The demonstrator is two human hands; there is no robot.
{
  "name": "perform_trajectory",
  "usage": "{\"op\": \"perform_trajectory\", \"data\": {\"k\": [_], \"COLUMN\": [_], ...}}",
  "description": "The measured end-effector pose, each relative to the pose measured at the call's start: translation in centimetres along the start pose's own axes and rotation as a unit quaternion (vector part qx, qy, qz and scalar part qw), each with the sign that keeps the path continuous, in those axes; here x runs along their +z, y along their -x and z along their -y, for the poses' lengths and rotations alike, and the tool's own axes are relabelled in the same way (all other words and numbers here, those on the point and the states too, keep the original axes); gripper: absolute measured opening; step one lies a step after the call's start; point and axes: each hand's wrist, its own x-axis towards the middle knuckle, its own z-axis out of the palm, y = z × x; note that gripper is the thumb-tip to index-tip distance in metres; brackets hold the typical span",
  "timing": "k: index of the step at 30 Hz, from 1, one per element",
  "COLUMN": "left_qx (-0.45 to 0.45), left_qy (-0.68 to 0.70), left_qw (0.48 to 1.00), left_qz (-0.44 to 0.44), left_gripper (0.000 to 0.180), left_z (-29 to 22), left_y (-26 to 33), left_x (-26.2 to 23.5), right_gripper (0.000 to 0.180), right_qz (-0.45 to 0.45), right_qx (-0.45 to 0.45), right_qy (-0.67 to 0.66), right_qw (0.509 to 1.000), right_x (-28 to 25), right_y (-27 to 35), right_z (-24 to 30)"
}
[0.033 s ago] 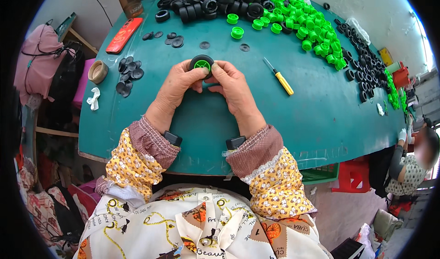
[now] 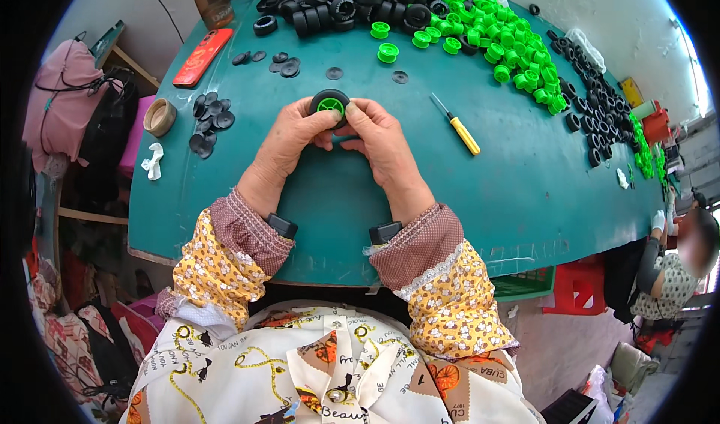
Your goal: Assembling green plastic caps into black rubber or plastic rings at a workbench.
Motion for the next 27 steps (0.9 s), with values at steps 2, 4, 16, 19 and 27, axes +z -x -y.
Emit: {"op": "perform_trajectory", "data": {"k": [2, 4, 16, 19, 27], "left_qx": [-0.001, -0.001, -0.013, 0.006, 0.019], "left_qy": [-0.004, -0.009, -0.032, -0.019, -0.027], "left_qw": [1.000, 1.000, 0.999, 1.000, 0.999], "left_qz": [0.004, 0.007, 0.020, -0.006, -0.006], "left_gripper": [0.026, 0.026, 0.026, 0.026, 0.025], "left_z": [0.24, 0.24, -0.03, 0.07, 0.14], "left_y": [-0.18, -0.14, -0.02, -0.07, -0.12], "left_x": [-0.18, -0.25, 0.02, -0.14, -0.23], "right_gripper": [0.030, 0.030, 0.031, 0.031, 0.033], "right_qz": [0.001, 0.002, -0.017, -0.015, -0.008], "right_qx": [0.002, 0.003, -0.003, 0.002, -0.041], "right_qy": [0.000, -0.001, 0.030, 0.032, 0.086], "right_qw": [1.000, 1.000, 0.999, 0.999, 0.995], "right_x": [0.08, 0.11, 0.26, 0.41, 0.44], "right_y": [0.05, 0.10, 0.08, 0.14, -0.01], "right_z": [0.13, 0.13, -0.02, 0.05, -0.08]}}
